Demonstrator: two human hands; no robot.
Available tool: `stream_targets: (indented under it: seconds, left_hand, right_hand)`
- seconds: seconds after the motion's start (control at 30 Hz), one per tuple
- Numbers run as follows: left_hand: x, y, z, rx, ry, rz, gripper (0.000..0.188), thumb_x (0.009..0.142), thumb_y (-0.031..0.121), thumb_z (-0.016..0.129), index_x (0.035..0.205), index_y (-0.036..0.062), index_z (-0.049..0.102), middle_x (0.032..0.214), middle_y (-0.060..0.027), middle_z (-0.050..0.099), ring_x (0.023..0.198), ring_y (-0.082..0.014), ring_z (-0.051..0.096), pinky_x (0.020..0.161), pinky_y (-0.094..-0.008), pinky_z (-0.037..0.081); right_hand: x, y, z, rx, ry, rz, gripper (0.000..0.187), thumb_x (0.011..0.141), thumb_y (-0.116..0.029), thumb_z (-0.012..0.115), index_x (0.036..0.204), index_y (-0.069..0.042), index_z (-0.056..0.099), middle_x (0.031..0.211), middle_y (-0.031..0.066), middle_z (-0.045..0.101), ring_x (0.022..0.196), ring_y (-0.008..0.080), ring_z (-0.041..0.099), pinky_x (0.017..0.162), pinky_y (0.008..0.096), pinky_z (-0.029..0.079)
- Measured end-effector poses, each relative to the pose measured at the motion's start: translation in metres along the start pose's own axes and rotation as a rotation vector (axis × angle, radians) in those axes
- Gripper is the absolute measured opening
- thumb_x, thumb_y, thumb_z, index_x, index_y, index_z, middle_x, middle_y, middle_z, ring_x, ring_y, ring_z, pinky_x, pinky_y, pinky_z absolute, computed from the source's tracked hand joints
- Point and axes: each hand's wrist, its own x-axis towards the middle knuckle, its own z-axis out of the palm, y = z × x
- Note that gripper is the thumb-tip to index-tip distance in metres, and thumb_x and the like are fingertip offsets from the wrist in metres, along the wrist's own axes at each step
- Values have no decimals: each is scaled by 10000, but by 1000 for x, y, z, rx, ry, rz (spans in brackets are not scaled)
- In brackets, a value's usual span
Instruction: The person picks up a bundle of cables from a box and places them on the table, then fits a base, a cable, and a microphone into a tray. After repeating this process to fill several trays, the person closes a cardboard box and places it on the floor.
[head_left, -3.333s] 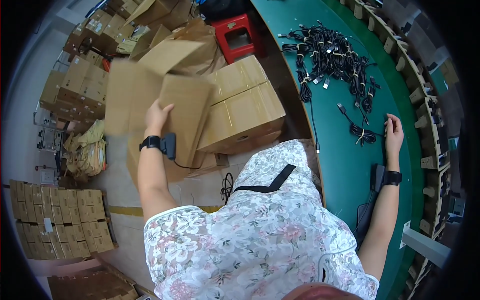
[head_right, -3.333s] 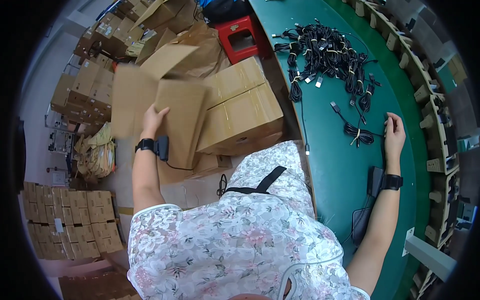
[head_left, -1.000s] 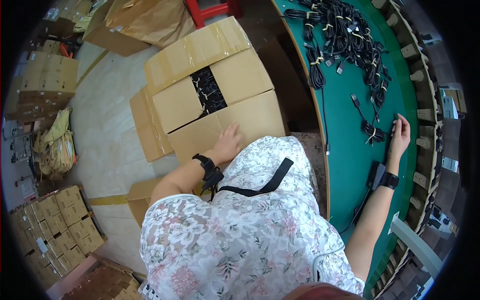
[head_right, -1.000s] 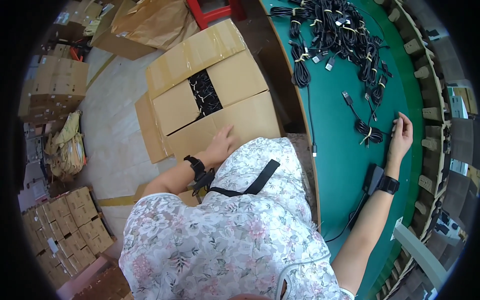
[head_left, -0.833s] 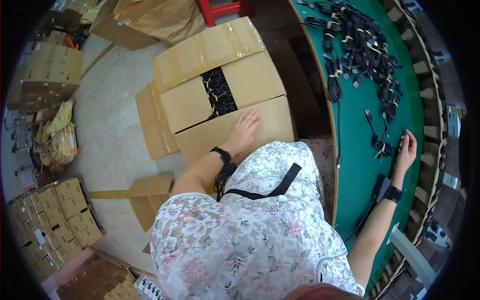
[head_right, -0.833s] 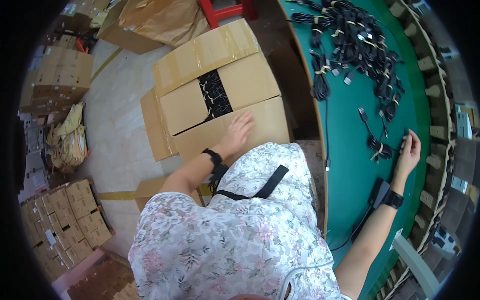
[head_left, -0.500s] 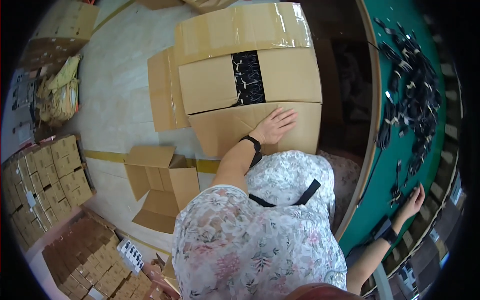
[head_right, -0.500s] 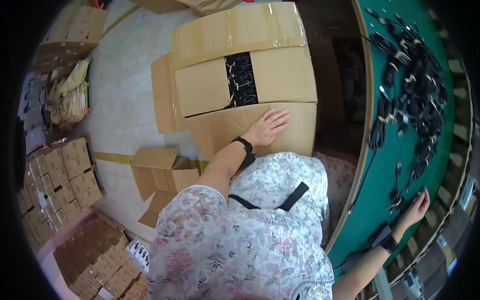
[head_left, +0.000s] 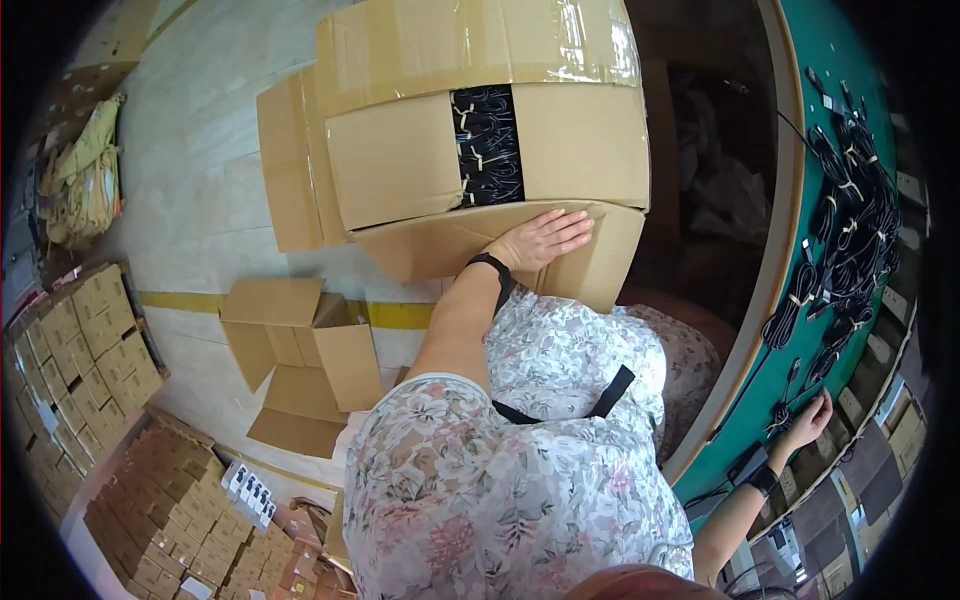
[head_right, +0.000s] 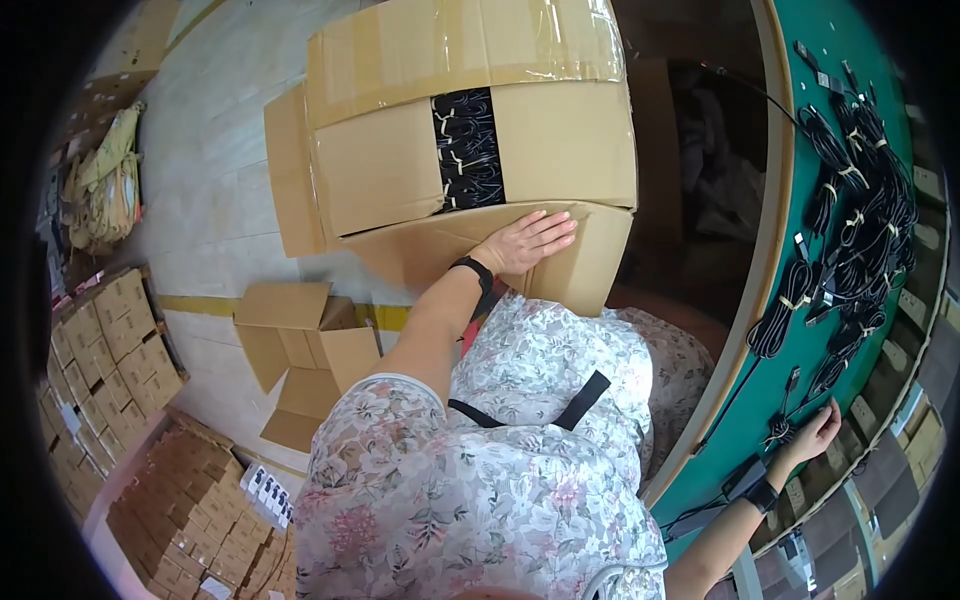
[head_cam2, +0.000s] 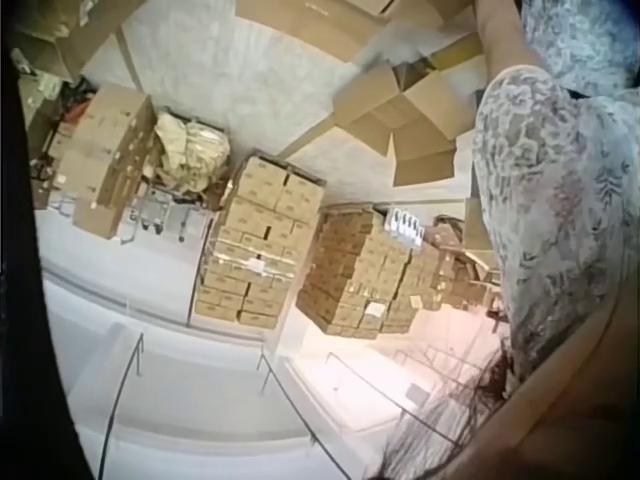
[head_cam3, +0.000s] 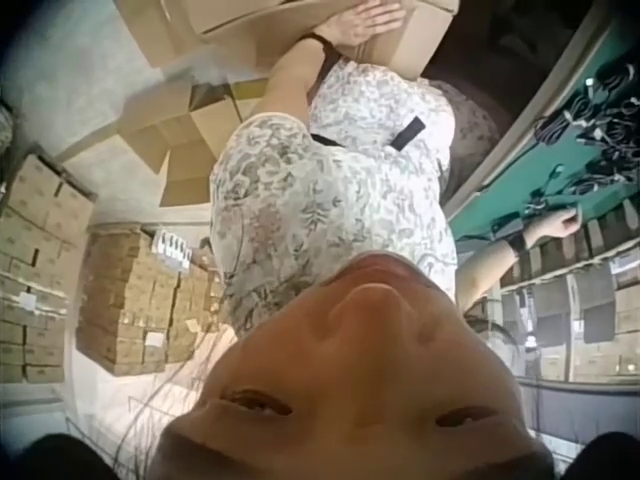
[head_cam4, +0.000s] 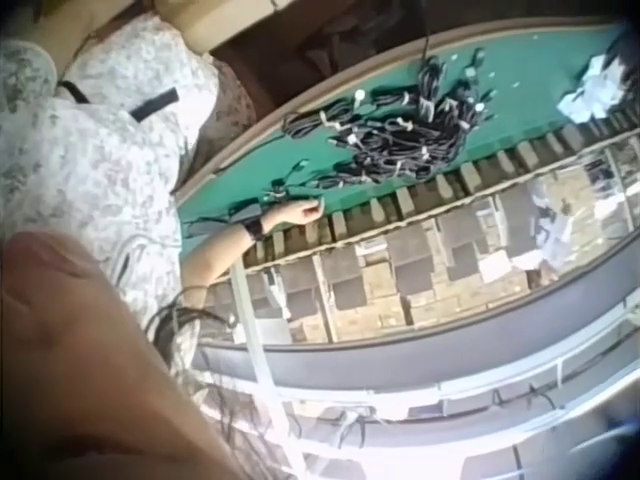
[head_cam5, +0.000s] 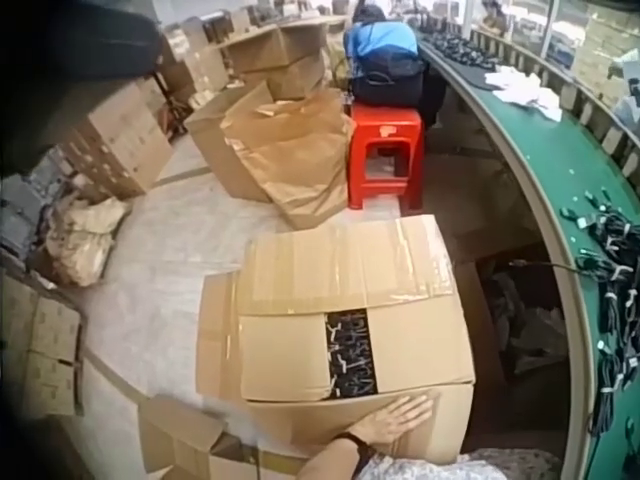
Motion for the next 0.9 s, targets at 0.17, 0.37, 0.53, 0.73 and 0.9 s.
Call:
stream_targets:
  seconds: [0.17,0.37,0.53,0.73,0.9]
  left_hand:
    - [-10,-9,7,102,-34,5,450,868,123,359,1314,91,404,1427,-32,326,1335,-176,265,1122,-361,126]
    - [-5,12,0,160,-47,-88,480,857,117,356,1335,73,371,1438,-53,298,1340,-197,256,1120,-362,137]
    - [4,42,-21,31,-64,-243,498,830,118,379,1323,45,383,1440,-98,279,1339,-215,252,1096,-366,209]
    - [17,45,-62,-332,-482,-476,343,824,83,414,1139,-8,518,1310,-143,454,1187,-252,464,922,-371,430]
    - [22,24,-7,-1596,-509,-1319,180,775,-56,359,779,-3,532,795,-168,610,693,-261,616,544,-327,482]
  right_hand:
    - [0,-3,8,-9,6,-28,215,923,-182,515,1052,-30,597,947,18,595,799,86,502,710,217,410]
    - [-1,-5,2,8,-1,8,224,926,-186,509,1054,-23,593,998,38,605,860,112,526,777,239,420]
    - [-1,1,8,-4,-5,-30,229,929,-184,502,1057,-16,591,1004,46,606,870,121,531,798,242,420]
    - [-4,-2,8,32,-1,-27,231,931,-181,498,1061,-14,591,1014,49,605,884,124,534,811,246,419]
    - [-7,-10,8,53,6,-11,227,931,-175,498,1062,-14,590,1014,46,603,892,122,533,823,247,416]
